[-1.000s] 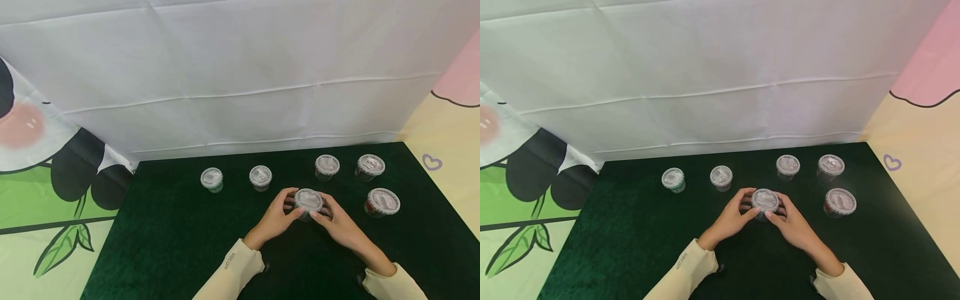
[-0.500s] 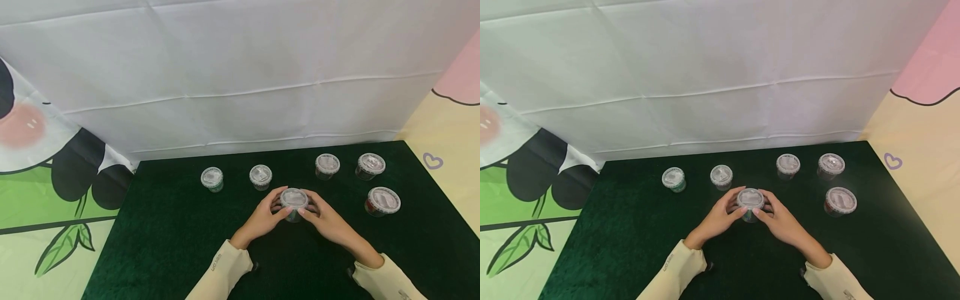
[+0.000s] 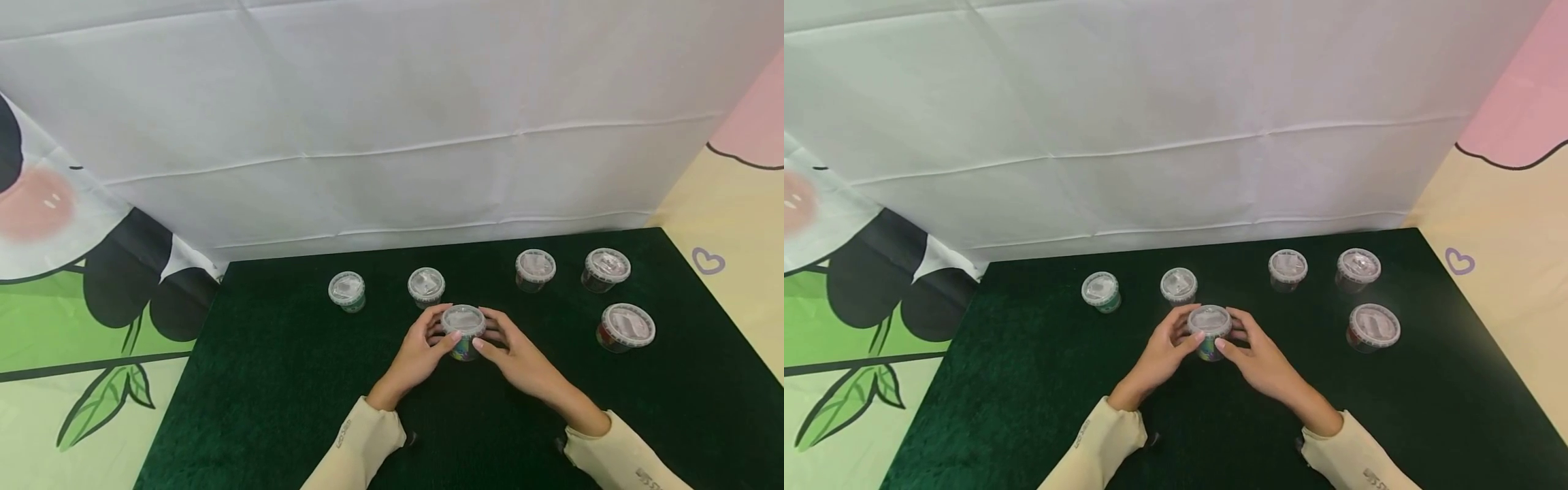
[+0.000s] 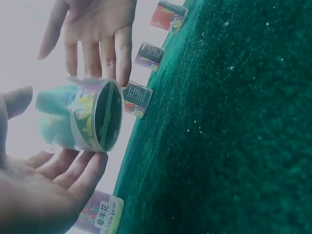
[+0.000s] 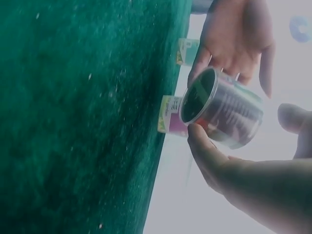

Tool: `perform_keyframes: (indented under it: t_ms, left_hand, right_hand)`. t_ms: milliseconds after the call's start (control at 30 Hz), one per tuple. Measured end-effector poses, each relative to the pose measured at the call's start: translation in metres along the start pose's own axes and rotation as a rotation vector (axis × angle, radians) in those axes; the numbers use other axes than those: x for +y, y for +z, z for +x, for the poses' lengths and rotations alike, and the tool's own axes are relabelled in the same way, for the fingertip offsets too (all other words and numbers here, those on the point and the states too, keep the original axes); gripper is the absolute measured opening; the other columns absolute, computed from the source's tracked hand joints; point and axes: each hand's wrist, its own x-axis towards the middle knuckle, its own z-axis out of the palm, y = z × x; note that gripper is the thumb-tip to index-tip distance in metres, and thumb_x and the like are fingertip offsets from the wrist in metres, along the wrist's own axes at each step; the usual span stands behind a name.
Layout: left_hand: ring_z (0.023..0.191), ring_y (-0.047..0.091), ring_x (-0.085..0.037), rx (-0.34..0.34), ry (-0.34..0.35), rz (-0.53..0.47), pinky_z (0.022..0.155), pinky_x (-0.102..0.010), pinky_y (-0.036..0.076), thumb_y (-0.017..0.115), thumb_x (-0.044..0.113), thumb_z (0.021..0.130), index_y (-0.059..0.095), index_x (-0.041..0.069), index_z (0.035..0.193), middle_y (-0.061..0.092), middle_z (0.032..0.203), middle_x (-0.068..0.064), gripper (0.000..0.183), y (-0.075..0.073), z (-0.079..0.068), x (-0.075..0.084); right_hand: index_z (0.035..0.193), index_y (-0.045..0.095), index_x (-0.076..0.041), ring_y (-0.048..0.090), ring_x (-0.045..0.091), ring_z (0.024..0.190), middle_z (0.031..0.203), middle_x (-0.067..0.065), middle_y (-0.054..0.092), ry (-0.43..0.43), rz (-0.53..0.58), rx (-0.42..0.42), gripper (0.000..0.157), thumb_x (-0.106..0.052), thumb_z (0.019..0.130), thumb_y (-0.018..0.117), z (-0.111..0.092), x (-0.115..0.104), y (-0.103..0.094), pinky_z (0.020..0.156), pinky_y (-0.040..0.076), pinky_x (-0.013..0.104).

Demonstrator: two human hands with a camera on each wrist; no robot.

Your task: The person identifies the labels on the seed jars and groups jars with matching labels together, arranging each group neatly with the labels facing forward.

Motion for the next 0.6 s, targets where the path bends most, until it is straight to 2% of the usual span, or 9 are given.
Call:
perform_keyframes:
  t_ms: [267,600]
  left_hand:
    - [0.132,0.057,-0.032,0.078,-0.008,0.006,0.112,-0.051,0.048,0.066,0.022,0.106,0.043,0.006,0.153,0.055,0.147,-0.015,0.055,-0.001,-0.002,0.001]
    - [0.129,0.056,-0.032,0.146,-0.03,0.086,0.109,-0.054,0.049,0.071,0.025,0.102,0.043,0.006,0.15,0.055,0.143,-0.016,0.059,0.003,-0.004,0.002]
  right_hand:
    - [0.163,0.024,-0.003,0.042,0.049,0.147,0.159,0.031,0.038,-0.025,0.013,0.034,0.065,-0.021,0.11,0.057,0.006,-0.003,0.01,0.115,0.044,0.061]
    - [0.16,0.031,-0.001,0.046,0.05,0.143,0.156,0.031,0.042,-0.022,0.032,0.071,0.057,-0.019,0.111,0.054,0.015,-0.004,0.019,0.114,0.044,0.063]
